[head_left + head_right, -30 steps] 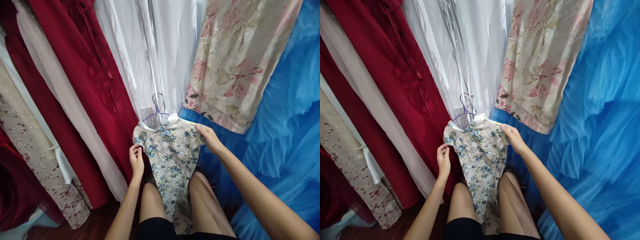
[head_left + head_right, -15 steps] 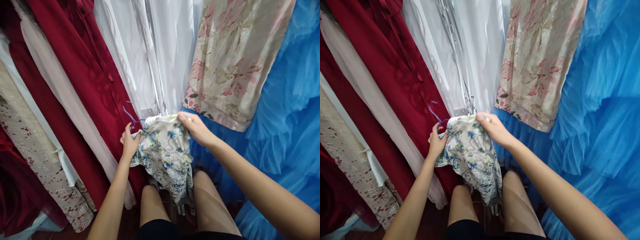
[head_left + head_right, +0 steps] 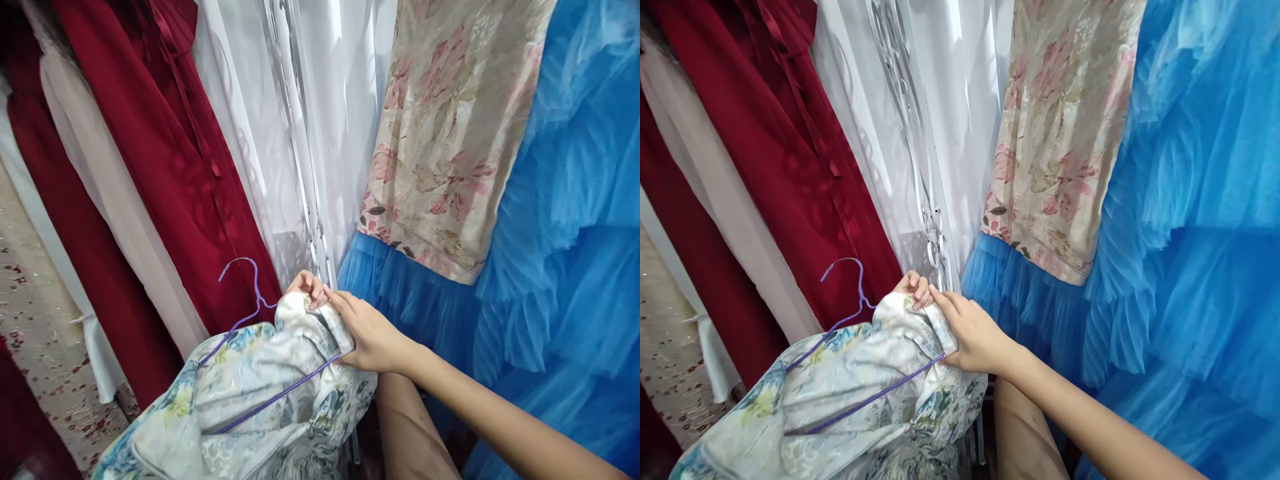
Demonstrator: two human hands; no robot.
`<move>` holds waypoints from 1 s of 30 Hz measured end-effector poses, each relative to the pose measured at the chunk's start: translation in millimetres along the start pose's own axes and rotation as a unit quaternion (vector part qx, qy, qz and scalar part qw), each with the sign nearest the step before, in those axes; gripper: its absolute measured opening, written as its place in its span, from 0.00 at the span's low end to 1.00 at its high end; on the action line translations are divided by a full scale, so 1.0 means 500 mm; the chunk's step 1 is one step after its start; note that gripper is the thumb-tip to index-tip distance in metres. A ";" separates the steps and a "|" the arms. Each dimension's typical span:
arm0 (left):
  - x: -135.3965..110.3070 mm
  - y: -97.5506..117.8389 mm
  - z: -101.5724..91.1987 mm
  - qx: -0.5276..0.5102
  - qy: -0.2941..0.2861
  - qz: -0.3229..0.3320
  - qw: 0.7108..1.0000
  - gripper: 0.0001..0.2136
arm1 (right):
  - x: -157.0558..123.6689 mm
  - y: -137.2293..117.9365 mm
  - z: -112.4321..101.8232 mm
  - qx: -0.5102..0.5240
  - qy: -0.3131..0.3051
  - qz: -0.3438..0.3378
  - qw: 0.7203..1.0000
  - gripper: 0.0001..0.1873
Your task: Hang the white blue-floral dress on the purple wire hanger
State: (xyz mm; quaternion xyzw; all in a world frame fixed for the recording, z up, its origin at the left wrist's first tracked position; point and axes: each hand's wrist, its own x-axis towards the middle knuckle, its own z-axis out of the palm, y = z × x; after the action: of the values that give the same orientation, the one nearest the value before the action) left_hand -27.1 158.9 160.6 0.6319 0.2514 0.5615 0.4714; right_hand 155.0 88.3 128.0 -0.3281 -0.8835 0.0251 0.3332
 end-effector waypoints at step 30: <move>-0.116 0.031 0.111 -0.154 -0.098 0.031 0.983 0.17 | -0.135 0.000 0.013 -0.084 0.060 0.011 0.995 0.25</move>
State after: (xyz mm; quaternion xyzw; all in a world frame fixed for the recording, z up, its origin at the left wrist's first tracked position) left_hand 7.9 85.6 150.8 0.6110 0.0944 0.5435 0.5679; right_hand 188.9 49.3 84.4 -0.3655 -0.8575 -0.0654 0.3561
